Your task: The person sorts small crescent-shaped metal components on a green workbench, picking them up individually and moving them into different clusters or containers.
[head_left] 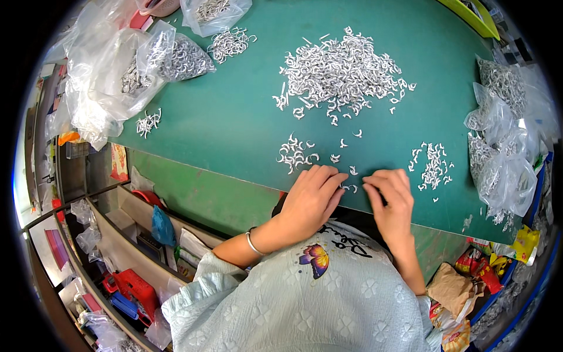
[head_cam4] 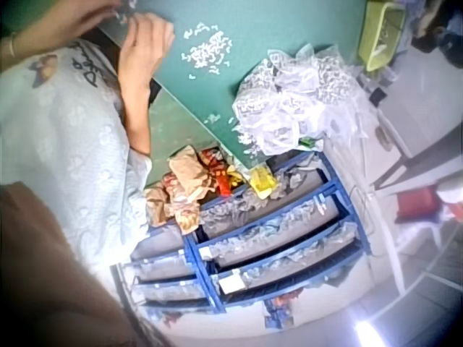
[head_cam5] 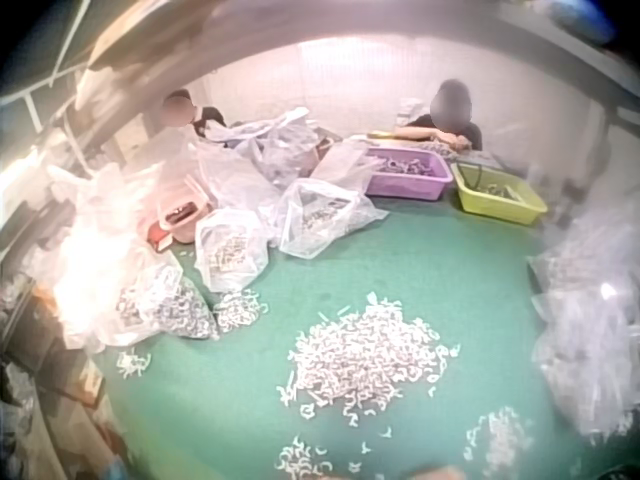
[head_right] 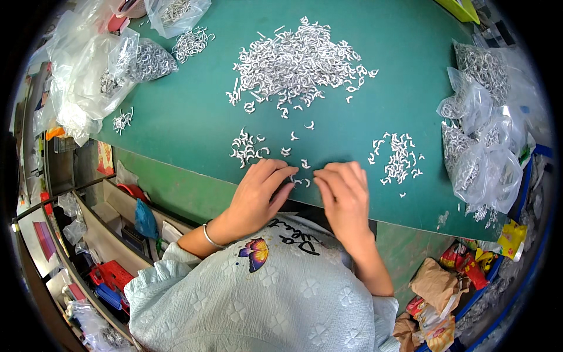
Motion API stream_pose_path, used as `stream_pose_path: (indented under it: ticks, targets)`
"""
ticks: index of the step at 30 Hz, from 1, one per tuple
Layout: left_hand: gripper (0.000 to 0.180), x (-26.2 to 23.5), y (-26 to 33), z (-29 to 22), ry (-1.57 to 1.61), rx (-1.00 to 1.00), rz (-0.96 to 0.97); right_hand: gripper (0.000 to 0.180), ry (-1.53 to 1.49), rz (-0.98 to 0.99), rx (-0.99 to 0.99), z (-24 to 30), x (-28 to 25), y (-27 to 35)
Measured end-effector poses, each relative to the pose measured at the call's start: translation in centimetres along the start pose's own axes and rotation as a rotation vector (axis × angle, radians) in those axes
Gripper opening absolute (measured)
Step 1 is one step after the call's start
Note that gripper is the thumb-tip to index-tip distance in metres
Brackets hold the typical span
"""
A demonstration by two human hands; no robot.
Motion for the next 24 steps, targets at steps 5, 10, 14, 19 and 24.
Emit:
stream_pose_path:
  ticks: [5, 10, 14, 19, 24]
  targets:
    - [0.029, 1.2, 0.0, -0.3, 0.007, 0.097, 0.058, 0.019, 0.043, 0.024, 0.071, -0.7, -1.9, 0.4]
    - [0.027, 1.4, 0.2, 0.7, 0.037, 0.115, 0.053, 0.025, 0.073, 0.078, 0.070, -0.8, -3.2, 1.2]
    - [0.025, 0.5, 0.5, 1.3, 0.029, 0.099, -0.006, 0.022, -0.016, 0.144, 0.016, -1.3, -1.5, 1.8]
    - [0.026, -0.1, 1.1, 2.4, 0.043, 0.043, -0.098, 0.027, 0.088, 0.033, -0.013, -1.9, -1.3, 0.3]
    - [0.027, -0.3, 0.7, 2.3, -0.011, 0.022, -0.160, 0.028, 0.082, 0.109, -0.230, -0.6, 2.5, -1.7]
Point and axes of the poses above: each hand's wrist, its own y-axis away from the middle knuckle, its own x-axis out of the palm, z = x × y, the point moved 2 cm from there along -y, towards the middle knuckle, and after that the axes turned 14 degrees about -x, right-handed, at the moved point
